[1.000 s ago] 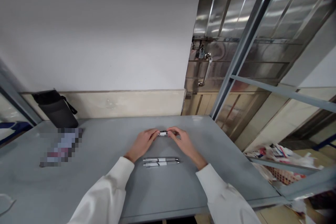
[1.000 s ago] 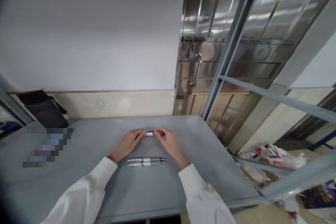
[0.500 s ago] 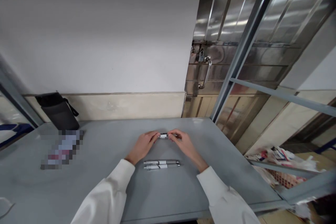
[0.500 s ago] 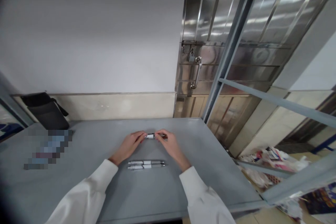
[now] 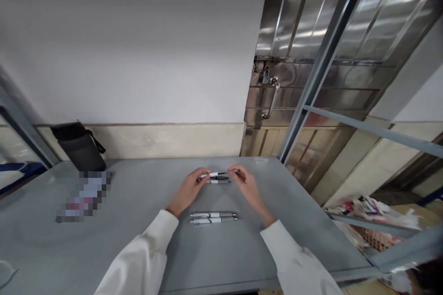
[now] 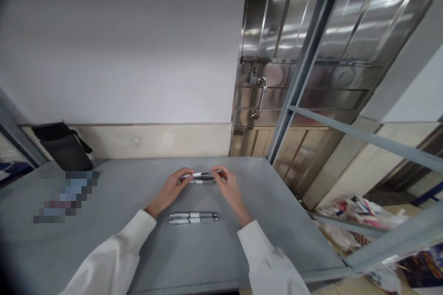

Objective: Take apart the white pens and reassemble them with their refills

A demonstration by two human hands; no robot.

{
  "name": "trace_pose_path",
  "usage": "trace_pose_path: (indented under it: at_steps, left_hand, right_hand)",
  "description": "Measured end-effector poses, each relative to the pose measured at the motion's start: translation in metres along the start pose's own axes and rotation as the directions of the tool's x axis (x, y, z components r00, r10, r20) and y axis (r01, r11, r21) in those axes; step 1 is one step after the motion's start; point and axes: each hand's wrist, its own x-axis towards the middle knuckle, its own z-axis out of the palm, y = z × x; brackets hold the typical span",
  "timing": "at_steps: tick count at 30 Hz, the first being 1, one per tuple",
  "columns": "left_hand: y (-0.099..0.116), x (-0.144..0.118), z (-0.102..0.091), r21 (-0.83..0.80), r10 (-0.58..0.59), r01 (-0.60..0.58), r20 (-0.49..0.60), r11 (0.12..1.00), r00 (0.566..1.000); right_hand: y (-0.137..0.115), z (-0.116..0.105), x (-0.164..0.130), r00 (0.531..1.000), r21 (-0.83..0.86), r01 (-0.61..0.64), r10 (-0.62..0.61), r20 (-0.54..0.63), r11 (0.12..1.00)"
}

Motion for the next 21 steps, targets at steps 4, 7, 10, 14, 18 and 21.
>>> trace_pose_path:
  at_steps: [4,7,10,14,18,21]
  left_hand:
    - [-0.004,0.002,0.001,-0.001,-0.002,0.002,-0.037,1.0,0.999]
    - [-0.004,0.002,0.0,-0.007,-0.002,0.001,-0.039,1.0,0.999]
    - [-0.003,0.002,-0.001,0.001,-0.002,0.003,-0.047,1.0,0.999]
    - [-0.003,0.001,-0.002,0.01,0.009,-0.008,-0.063,1.0,0.998]
    - [-0.005,0.001,-0.002,0.009,0.01,-0.009,-0.071,1.0,0.997]
    - [-0.006,0.001,-0.001,0.015,0.013,-0.012,-0.078,1.0,0.997]
  right_hand:
    - [0.008,-0.003,0.003,0.998,-0.023,-0.028,0.027,-0.064,0.999]
    - [0.012,-0.005,0.004,0.995,-0.015,-0.052,0.051,-0.091,0.999]
    - [0.014,-0.006,0.006,0.991,0.001,-0.068,0.067,-0.116,0.998]
    - [0.015,-0.007,0.007,0.985,0.017,-0.095,0.096,-0.141,0.995]
    - [0.021,-0.01,0.008,0.978,0.056,-0.117,0.125,-0.166,0.992]
    - [0.027,-0.013,0.009,0.973,0.049,-0.115,0.122,-0.195,0.992]
